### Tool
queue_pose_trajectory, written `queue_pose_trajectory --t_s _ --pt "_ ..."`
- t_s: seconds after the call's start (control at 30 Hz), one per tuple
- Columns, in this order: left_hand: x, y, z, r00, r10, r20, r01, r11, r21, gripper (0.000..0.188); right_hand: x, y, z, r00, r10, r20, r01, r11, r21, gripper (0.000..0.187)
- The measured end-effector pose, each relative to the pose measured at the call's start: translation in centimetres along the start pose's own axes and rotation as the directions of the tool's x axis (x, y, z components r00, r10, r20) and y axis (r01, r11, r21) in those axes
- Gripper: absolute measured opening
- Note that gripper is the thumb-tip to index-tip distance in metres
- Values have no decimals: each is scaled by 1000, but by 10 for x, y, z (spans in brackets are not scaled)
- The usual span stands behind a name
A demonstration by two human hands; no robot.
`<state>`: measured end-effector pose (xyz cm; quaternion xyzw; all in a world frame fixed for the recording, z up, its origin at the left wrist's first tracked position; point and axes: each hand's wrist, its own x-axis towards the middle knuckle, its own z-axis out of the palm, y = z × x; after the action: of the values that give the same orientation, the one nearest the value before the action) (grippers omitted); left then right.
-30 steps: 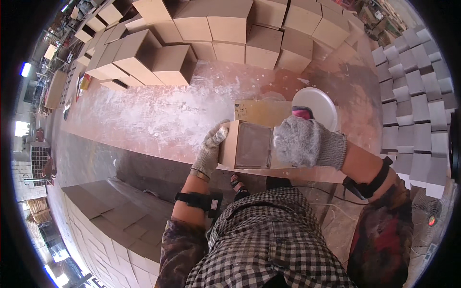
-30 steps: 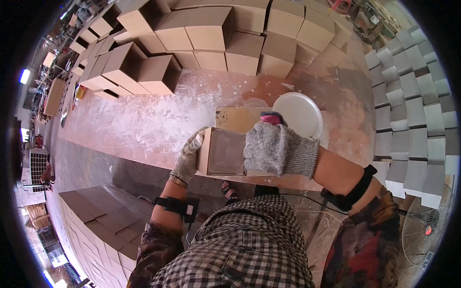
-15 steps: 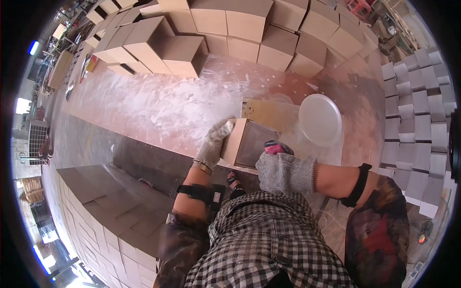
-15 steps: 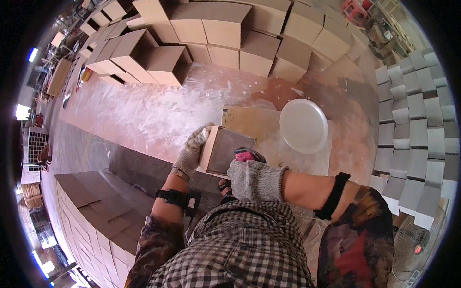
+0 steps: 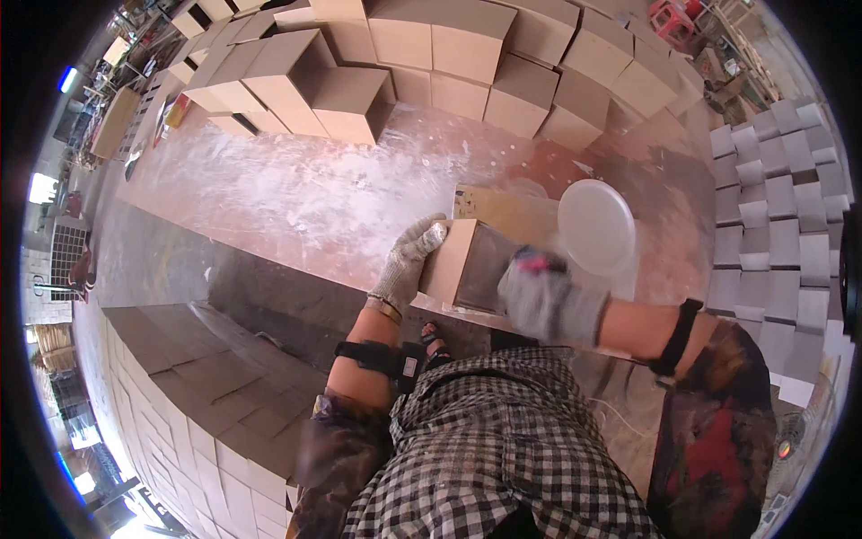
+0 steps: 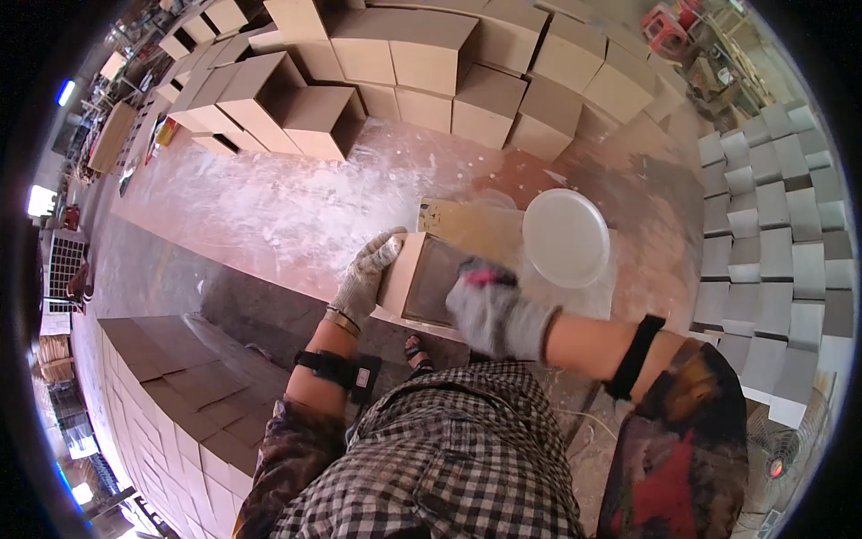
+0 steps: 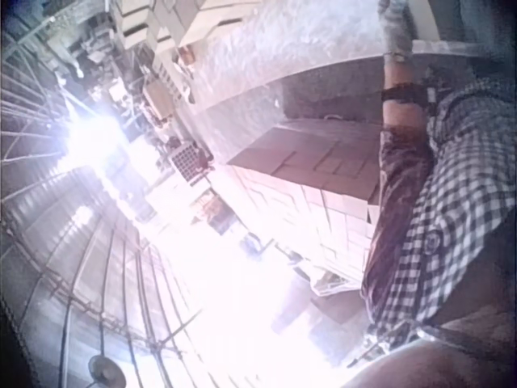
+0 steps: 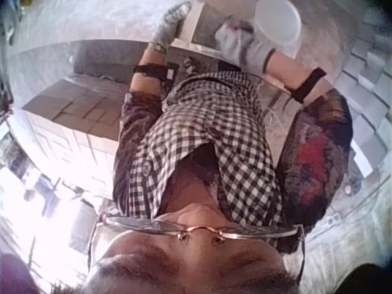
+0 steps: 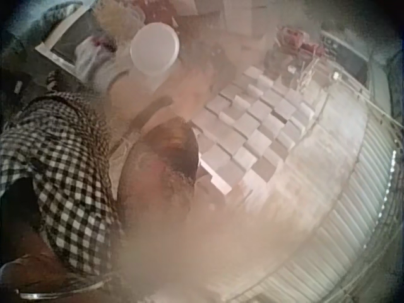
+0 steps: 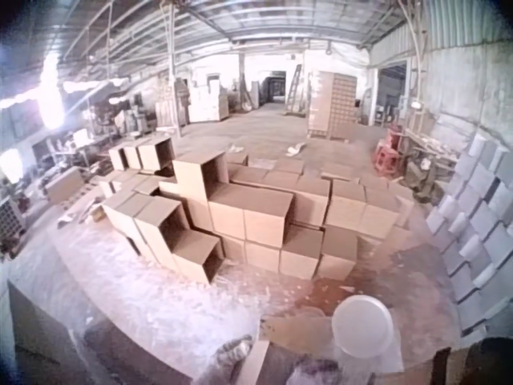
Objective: The person repeatedly wipes the interior surfaces of small cardboard boxes with a cloth, then stacks the cleaned boxes. The person handles boxes one at a time, wiping each interior face before placing the box into a growing stack.
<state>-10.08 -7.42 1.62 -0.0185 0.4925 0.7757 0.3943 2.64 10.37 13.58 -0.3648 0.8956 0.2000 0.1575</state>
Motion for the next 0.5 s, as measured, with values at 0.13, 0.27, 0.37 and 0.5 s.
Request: queue_pose_trajectory --t_s 0.13,0.27,0.37,0.5 --pt "3 -2 -2 998 36 48 -37 999 2 60 -26 37 11 983 62 -174 -91 983 -162 21" --pt "5 -4 -5 999 13 39 -13 1000 3 64 -35 36 13 919 107 -380 -146 986 -75 19" --pt "6 -5 -4 1000 -1 18 0 1000 25 63 -30 18 19 876 208 -435 -167 977 131 17" --pt "5 -8 -9 999 24 44 -25 1000 15 62 -11 7 21 840 307 -447 -209 944 256 14"
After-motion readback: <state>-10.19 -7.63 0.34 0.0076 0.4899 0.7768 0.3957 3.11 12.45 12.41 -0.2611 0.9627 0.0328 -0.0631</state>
